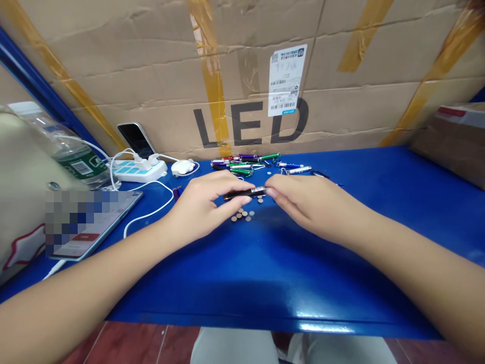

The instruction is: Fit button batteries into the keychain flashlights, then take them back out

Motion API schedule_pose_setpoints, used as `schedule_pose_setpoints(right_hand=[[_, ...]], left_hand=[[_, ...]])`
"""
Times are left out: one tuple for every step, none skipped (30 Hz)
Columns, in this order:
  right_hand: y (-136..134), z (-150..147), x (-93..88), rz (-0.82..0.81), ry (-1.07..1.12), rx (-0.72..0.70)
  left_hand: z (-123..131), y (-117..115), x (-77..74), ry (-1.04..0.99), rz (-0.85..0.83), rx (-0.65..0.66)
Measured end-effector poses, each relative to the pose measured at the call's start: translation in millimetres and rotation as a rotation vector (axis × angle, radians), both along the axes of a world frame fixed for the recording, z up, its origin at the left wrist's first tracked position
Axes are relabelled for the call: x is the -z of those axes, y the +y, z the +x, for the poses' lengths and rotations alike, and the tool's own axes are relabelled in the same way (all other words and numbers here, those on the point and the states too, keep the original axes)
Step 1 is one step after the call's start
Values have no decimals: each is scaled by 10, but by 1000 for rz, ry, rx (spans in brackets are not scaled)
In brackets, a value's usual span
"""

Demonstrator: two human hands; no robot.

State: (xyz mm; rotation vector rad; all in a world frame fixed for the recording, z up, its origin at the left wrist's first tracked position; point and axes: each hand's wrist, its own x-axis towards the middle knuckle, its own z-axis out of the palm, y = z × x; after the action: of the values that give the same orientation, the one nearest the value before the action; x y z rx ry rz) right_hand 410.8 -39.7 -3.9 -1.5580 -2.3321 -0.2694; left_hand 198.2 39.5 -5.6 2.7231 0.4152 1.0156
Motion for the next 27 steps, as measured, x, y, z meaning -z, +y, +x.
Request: schedule_pose_setpoints(right_hand=[[5, -9, 11, -17, 44, -12], [10, -16, 20, -30, 89, -27], [14, -23, 22, -39, 130, -44], [16, -29, 16, -43, 166, -61], [15, -29, 0, -50, 193, -79], [11, -22, -26, -59, 211, -94], [7, 0, -62, -70, 225, -102], [2, 41, -104, -78, 241, -98], [-2, 105, -149, -80, 257, -74], [-1, 194, -189, -73, 275, -31], [4, 307, -221, -46, 287, 40], [15, 437, -240, -35, 274, 143], [32, 575, -243, -22, 245, 219], [53, 710, -232, -53, 199, 253], [75, 830, -209, -118, 149, 269], [96, 925, -179, -206, 106, 269], [113, 988, -146, -301, 70, 262], [124, 1019, -115, -366, 54, 269], [128, 1019, -90, -417, 41, 269], [127, 995, -73, -455, 26, 264], [121, 954, -64, -476, 9, 260], [113, 905, -62, -489, -7, 258], [103, 854, -66, -496, -21, 262], [94, 804, -73, -500, -30, 276], [88, 757, -81, -505, -35, 294], [84, 714, -89, -516, -42, 308], [82, 673, -96, -529, -57, 313]], left_hand=[[-2, 5, 5, 4, 39, -1], [-4, 8, 7, 12, 76, -9], [-4, 10, 8, 26, 111, -22], [-3, 8, 5, 42, 144, -37], [-1, 3, 0, 55, 174, -46], [3, -4, -7, 61, 198, -51], [8, -12, -16, 58, 211, -56], [13, -20, -26, 48, 209, -67], [17, -24, -34, 32, 194, -88], [20, -23, -39, 12, 165, -117], [20, -16, -40, -6, 120, -149], [18, -1, -35, -27, 63, -176], [15, 19, -24, -51, 0, -195], [12, 42, -8, -73, -62, -203], [9, 65, 11, -90, -117, -199], [9, 86, 31, -99, -159, -186], [10, 100, 51, -98, -185, -171], [13, 108, 68, -89, -196, -155], [16, 108, 80, -76, -200, -140], [20, 102, 87, -63, -198, -127], [23, 92, 90, -54, -192, -119], [24, 80, 88, -44, -184, -114], [25, 69, 84, -37, -174, -111], [24, 60, 78, -31, -161, -109], [22, 54, 72, -25, -147, -110], [20, 51, 68, -20, -134, -112], [17, 52, 64, -14, -124, -113]])
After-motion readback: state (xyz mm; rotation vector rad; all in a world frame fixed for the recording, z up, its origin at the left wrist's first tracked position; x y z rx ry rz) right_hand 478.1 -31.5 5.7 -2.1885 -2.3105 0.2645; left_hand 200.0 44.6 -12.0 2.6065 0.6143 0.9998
